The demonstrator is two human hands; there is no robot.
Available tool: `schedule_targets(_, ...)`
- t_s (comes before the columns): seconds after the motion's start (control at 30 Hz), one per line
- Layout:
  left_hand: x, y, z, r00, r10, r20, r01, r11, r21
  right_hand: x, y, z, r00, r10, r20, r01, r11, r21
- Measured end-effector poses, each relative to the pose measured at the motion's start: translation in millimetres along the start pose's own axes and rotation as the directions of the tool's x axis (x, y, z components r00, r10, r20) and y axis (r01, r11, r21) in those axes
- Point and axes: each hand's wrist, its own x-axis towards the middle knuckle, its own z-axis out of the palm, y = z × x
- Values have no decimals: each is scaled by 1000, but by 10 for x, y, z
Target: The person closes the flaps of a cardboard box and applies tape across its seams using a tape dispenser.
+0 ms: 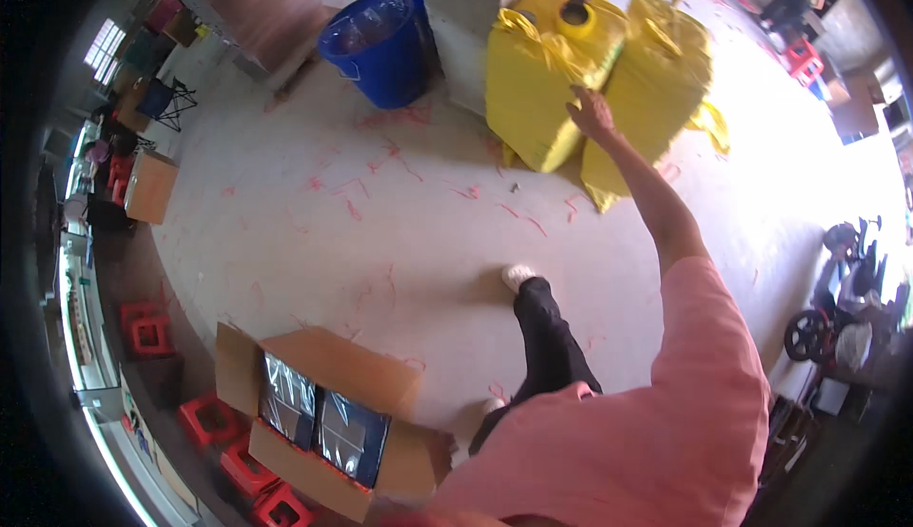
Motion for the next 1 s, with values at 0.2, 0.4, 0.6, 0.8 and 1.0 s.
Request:
schedule_targets(0.2, 166, 348, 731, 957, -116, 267, -112, 701, 704, 2519, 1033, 1170, 982, 183, 38, -139, 853, -503)
schedule_targets(0.4, 95, 2204, 1707, 887, 460, 30, -458, 873, 168, 4240, 2323, 1084, 867, -493, -69, 310, 643, -700)
schedule_targets(0.6, -26, 2406, 1983, 956, 292, -3, -289, 948, 136, 3933, 2609, 1511, 933, 305, 189, -102, 731, -674)
schedule_targets(0.8, -389, 1423, 1654, 973, 51, -225, 35, 930, 365, 3099, 2070, 891, 995, 102, -17, -101, 925, -367)
schedule_targets(1.0, -700, 411, 1516, 911, -243, -333, 251, 968, -19, 980, 515, 407, 955, 30, 296, -70, 990, 125)
